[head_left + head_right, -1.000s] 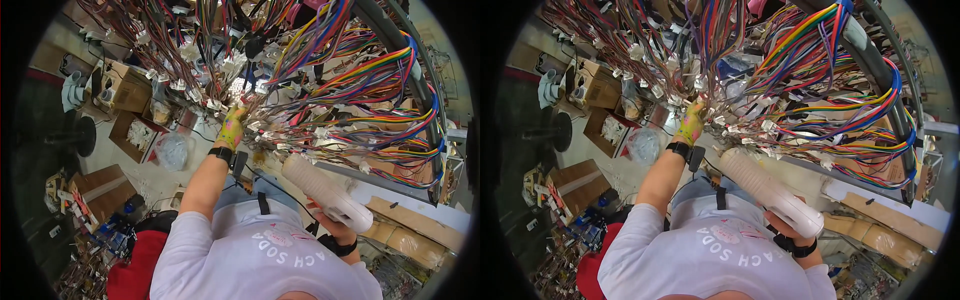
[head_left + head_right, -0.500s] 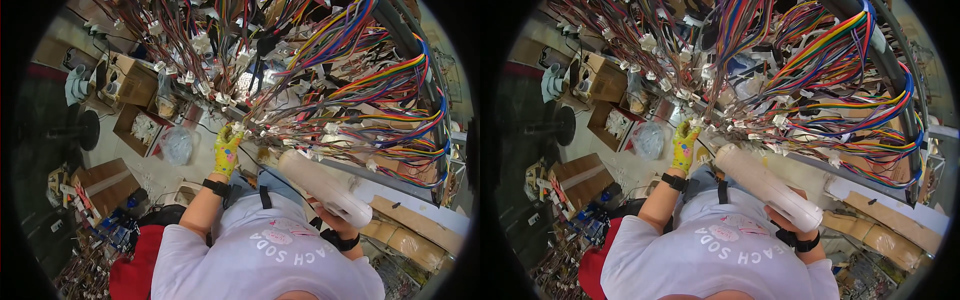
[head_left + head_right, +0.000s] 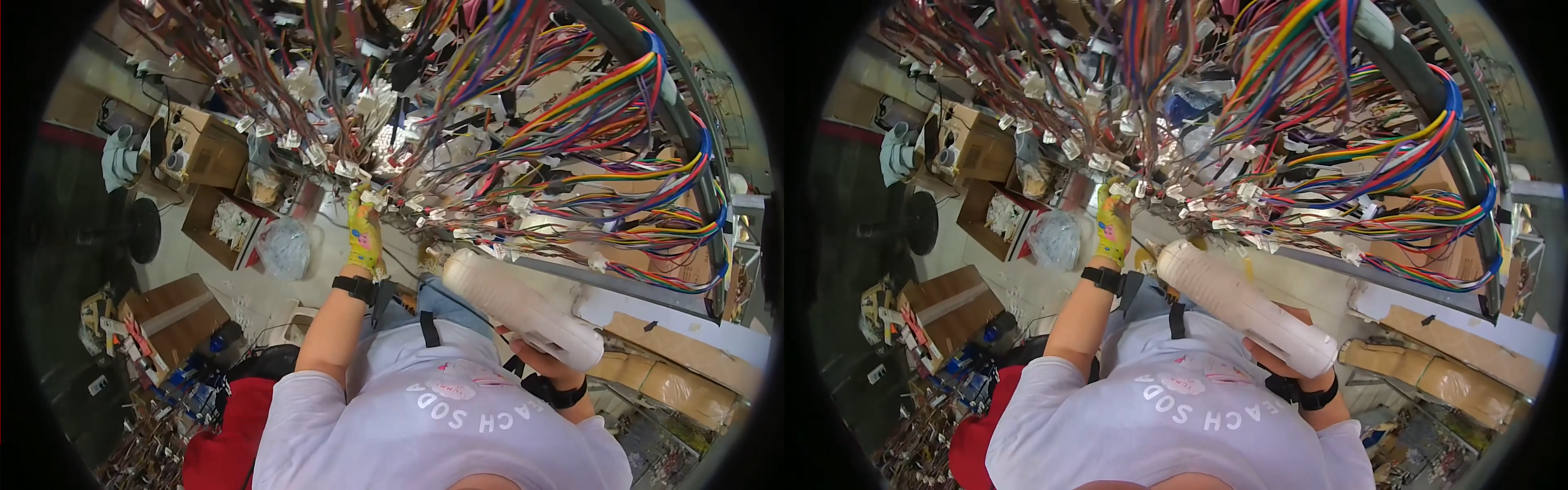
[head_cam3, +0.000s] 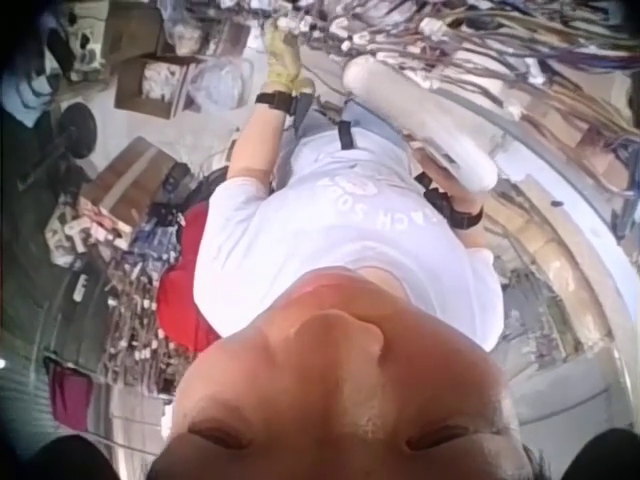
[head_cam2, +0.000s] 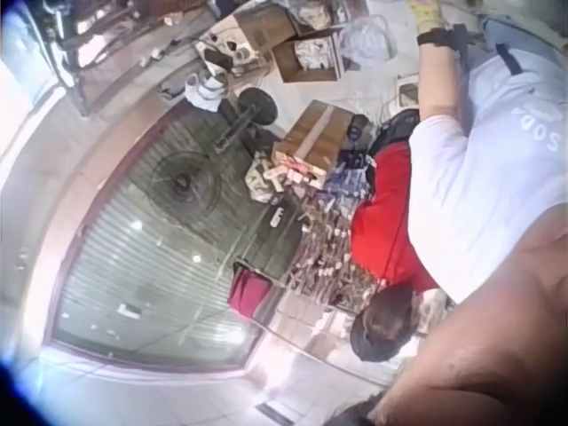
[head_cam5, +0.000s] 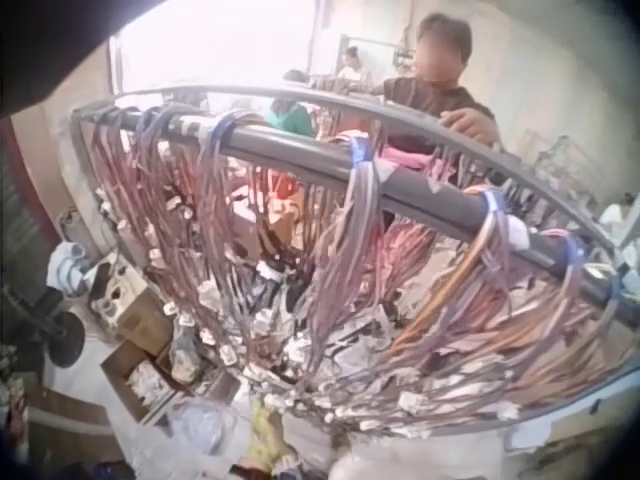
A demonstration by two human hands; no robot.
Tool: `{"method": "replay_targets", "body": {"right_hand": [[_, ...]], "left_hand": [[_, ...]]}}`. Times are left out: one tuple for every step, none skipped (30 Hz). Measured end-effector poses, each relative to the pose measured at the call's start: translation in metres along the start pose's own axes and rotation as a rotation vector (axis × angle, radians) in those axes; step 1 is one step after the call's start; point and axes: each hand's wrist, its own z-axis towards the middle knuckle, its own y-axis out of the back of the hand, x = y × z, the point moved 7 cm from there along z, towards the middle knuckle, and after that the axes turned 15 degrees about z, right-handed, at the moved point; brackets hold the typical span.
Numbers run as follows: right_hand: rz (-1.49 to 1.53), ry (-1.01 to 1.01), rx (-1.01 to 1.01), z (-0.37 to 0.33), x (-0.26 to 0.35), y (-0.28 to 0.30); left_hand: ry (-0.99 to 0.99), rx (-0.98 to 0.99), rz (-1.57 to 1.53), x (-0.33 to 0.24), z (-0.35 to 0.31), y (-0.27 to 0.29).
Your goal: The person holds a connector on a wire harness and applies glue to it using a glue gun, then repeats the process with another connector.
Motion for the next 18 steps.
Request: {"method": "replay_targets", "body": {"right_hand": [[-0.004,-0.015,0.027,-0.002,-0.001,0.000],[-0.009,-0.013,0.017,-0.003,-0.002,0.003],[-0.031,0.007,0.037,-0.004,-0.002,0.004],[-0.053,0.027,0.057,-0.006,-0.002,0.004],[-0.059,0.027,0.048,-0.006,-0.001,0.007],[-0.063,0.002,0.051,-0.005,0.000,0.007],[-0.066,-0.023,0.055,-0.005,0.000,0.008],[-0.069,-0.020,0.050,-0.007,-0.002,0.007],[-0.051,-0.012,0.010,-0.011,-0.005,0.009],[-0.033,-0.005,-0.030,-0.013,-0.007,0.011],[-0.034,-0.004,-0.034,-0.013,-0.005,0.010],[-0.022,-0.030,-0.041,-0.013,-0.004,0.010],[-0.010,-0.055,-0.048,-0.014,-0.005,0.010],[-0.010,-0.057,-0.054,-0.014,-0.005,0.010],[0.004,-0.051,-0.052,-0.015,-0.006,0.009],[0.019,-0.046,-0.050,-0.016,-0.006,0.008],[0.020,-0.047,-0.052,-0.016,-0.006,0.008],[0.009,-0.045,-0.045,-0.017,-0.005,0.008]], "left_hand": [[-0.002,0.010,-0.004,0.002,0.006,-0.004],[0.021,0.017,-0.041,0.005,0.012,-0.010],[0.044,0.023,-0.078,0.008,0.017,-0.016],[0.045,0.033,-0.081,0.009,0.020,-0.022],[0.034,0.003,0.111,0.008,0.023,-0.025],[0.021,-0.028,0.303,0.005,0.025,-0.029],[0.006,-0.059,0.495,0.003,0.028,-0.031],[0.089,-0.062,0.386,0.008,0.035,-0.033],[0.087,-0.056,0.385,0.009,0.036,-0.036],[0.052,-0.027,0.428,0.008,0.036,-0.041],[0.019,0.001,0.473,0.003,0.035,-0.047],[-0.001,0.024,0.559,0.010,0.042,-0.043],[-0.001,0.027,0.560,0.014,0.043,-0.043],[-0.054,0.024,0.594,0.014,0.041,-0.046],[-0.106,0.019,0.628,0.012,0.040,-0.048],[-0.104,0.023,0.629,0.017,0.040,-0.047],[-0.128,0.042,0.636,0.019,0.039,-0.047],[-0.151,0.060,0.643,0.020,0.038,-0.047]]}}
